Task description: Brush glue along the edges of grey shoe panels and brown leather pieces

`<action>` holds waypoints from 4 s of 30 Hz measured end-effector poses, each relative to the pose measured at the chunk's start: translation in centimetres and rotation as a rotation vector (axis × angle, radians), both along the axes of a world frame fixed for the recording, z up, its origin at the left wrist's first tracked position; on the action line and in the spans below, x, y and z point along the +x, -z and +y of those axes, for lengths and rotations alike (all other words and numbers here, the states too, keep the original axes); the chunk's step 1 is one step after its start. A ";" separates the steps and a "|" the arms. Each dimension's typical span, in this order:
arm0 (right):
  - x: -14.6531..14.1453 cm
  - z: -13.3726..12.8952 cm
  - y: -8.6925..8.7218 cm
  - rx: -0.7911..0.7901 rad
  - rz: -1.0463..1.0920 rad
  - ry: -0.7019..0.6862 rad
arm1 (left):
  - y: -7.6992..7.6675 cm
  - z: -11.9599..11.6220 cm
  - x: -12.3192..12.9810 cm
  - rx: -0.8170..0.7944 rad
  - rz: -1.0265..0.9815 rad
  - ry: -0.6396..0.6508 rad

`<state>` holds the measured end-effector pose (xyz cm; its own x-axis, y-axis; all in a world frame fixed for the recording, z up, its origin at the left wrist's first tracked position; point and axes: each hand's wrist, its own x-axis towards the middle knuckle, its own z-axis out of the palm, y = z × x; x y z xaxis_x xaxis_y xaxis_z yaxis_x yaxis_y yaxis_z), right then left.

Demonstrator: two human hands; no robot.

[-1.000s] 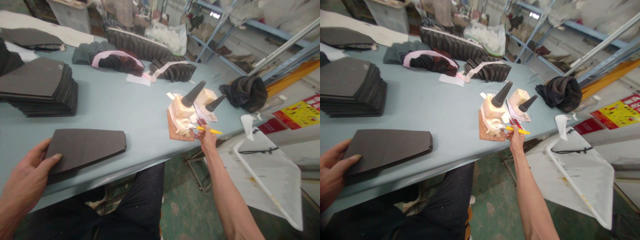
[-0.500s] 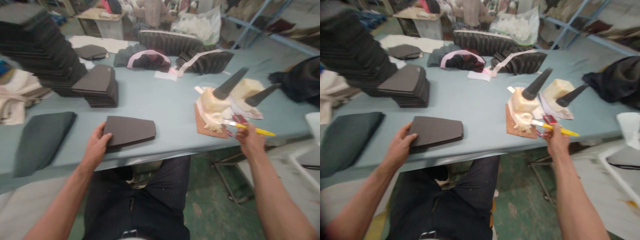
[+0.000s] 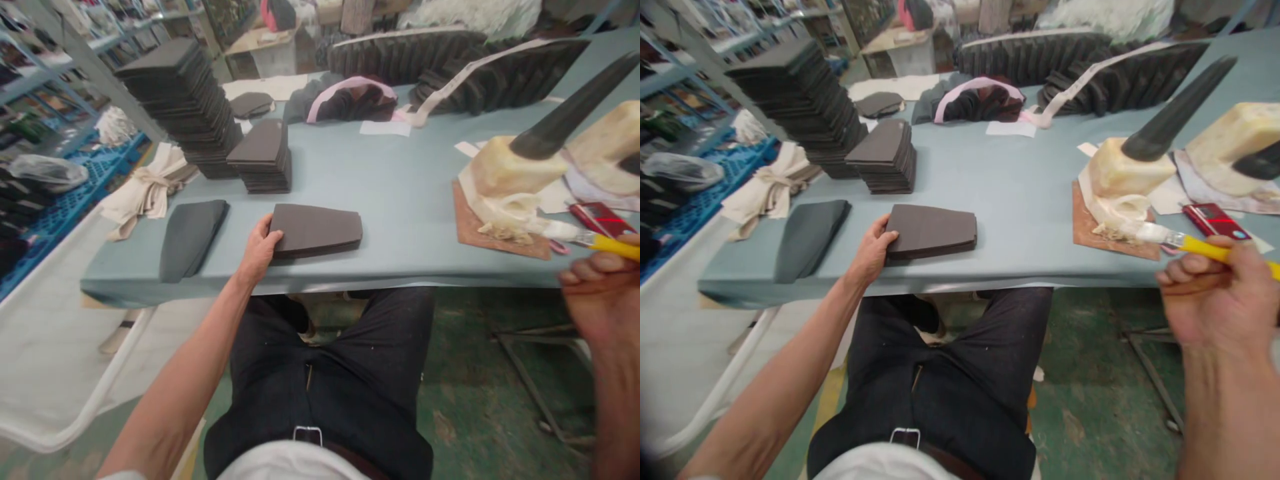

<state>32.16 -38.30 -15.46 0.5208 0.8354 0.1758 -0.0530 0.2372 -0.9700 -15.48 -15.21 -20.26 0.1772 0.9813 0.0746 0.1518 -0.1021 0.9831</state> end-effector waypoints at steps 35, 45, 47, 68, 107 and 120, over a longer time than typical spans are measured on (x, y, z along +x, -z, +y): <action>-21.0 15.8 -0.4 -0.037 0.277 -0.128 | 2.2 -0.9 0.3 0.001 -0.095 -0.092; -20.0 25.5 -1.7 -0.106 0.090 -0.347 | 1.9 -2.8 0.6 -0.074 -0.119 -0.109; -20.5 27.6 -2.0 -0.092 0.035 -0.432 | 1.5 -3.5 0.5 -0.088 -0.080 -0.122; -25.2 34.4 -0.2 -0.236 0.068 -0.779 | -0.8 -4.6 0.6 0.055 0.301 -0.197; -24.8 33.6 -0.5 -0.357 0.147 -0.881 | -2.3 -6.1 1.1 -0.385 0.107 -0.224; -26.7 35.6 -1.9 -0.327 -0.211 -0.919 | -2.2 -6.3 0.9 -0.304 0.103 -0.213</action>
